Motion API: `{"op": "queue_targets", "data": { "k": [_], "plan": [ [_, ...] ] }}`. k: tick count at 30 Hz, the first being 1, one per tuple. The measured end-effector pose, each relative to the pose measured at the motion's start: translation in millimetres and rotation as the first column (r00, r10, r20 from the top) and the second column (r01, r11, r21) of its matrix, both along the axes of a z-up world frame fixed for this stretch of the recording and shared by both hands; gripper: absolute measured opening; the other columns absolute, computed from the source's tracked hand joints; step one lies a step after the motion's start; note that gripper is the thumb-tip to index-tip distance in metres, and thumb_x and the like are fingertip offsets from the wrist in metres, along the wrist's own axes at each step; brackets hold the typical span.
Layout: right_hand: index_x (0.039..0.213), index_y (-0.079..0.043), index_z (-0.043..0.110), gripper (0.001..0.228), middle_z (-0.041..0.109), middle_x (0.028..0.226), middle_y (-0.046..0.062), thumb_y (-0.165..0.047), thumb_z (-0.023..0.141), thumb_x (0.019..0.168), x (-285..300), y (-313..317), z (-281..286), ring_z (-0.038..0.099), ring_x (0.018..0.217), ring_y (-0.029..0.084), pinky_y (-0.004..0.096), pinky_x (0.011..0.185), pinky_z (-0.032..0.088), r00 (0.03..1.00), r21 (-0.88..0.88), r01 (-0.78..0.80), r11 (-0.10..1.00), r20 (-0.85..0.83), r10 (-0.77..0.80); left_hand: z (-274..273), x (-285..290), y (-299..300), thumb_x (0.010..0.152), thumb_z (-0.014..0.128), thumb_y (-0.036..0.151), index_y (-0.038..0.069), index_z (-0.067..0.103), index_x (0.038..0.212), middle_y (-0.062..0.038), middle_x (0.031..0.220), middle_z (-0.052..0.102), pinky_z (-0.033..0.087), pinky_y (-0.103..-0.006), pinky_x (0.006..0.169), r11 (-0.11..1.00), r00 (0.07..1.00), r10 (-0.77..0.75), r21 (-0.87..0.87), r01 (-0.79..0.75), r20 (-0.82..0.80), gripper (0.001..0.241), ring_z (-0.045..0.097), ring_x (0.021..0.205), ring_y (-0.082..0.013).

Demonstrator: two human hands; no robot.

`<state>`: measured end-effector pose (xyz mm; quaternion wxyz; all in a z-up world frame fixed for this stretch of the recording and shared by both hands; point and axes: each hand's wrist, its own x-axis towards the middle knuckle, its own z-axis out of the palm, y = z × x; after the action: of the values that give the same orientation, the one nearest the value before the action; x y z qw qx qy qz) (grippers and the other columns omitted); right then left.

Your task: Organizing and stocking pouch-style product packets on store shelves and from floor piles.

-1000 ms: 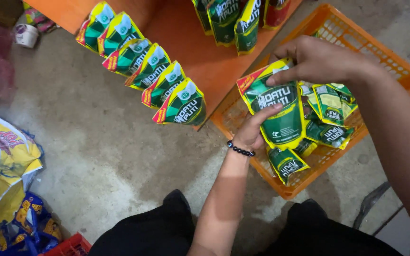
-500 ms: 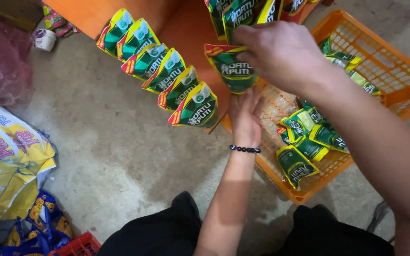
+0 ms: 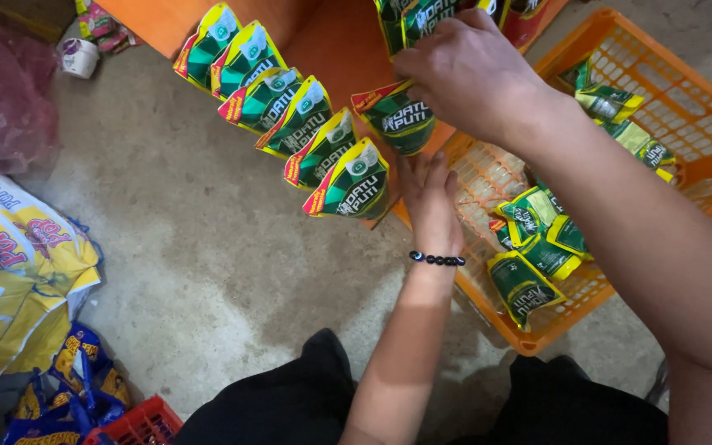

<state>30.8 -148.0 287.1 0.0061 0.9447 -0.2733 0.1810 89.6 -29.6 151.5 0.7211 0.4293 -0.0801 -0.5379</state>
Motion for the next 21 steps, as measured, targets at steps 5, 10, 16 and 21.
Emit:
{"op": "queue_targets", "data": {
  "k": [5, 10, 16, 21],
  "plan": [
    [0.111, -0.011, 0.071, 0.024, 0.070, 0.105, 0.006, -0.021, 0.072, 0.089, -5.3, 5.7, 3.0, 0.062, 0.110, 0.030, 0.047, 0.097, 0.045, 1.000, -0.013, 0.025, 1.000, -0.011, -0.025, 0.5, -1.2, -2.2, 0.092, 0.063, 0.014, 0.013, 0.013, 0.165, -0.017, 0.161, 0.031, 0.031, -0.0455, 0.117, 0.999, 0.998, 0.042, -0.008, -0.042, 0.043, 0.089, 0.038, 0.144, -0.0273],
    [0.119, -0.010, 0.070, 0.032, 0.068, 0.118, 0.007, -0.021, 0.074, 0.088, -15.1, 16.2, 22.4, 0.059, 0.117, 0.030, 0.047, 0.103, 0.044, 0.995, -0.104, 0.003, 0.995, 0.102, 0.008, -14.8, -11.1, -4.5, 0.099, 0.065, 0.008, -0.001, 0.025, 0.165, -0.020, 0.166, 0.039, 0.027, -0.0394, 0.123, 0.983, 0.876, 0.182, -0.117, -0.145, 0.446, 0.077, 0.038, 0.149, -0.0246],
    [0.102, -0.006, 0.070, 0.032, 0.073, 0.095, 0.011, -0.036, 0.076, 0.108, -44.5, 2.8, 1.1, 0.071, 0.094, 0.032, 0.047, 0.087, 0.056, 0.961, 0.187, 0.147, 0.971, 0.206, -0.185, 8.6, -3.9, -4.8, 0.095, 0.061, 0.012, 0.011, 0.005, 0.169, -0.022, 0.160, 0.043, 0.038, -0.0398, 0.109, 0.984, 0.943, 0.148, -0.137, -0.111, 0.297, 0.093, 0.053, 0.131, -0.0273],
    [0.114, -0.002, 0.074, 0.045, 0.074, 0.098, 0.021, -0.035, 0.078, 0.084, -43.8, -6.6, -109.6, 0.071, 0.087, 0.039, 0.047, 0.079, 0.056, 0.981, 0.466, 0.184, 0.866, -0.038, -0.188, -18.1, 9.7, -12.0, 0.105, 0.059, 0.016, -0.003, 0.021, 0.162, -0.024, 0.165, 0.038, 0.028, -0.0383, 0.122, 0.985, 0.714, 0.121, 0.007, -0.174, 0.690, 0.071, 0.040, 0.149, -0.0292]
  ]
}}
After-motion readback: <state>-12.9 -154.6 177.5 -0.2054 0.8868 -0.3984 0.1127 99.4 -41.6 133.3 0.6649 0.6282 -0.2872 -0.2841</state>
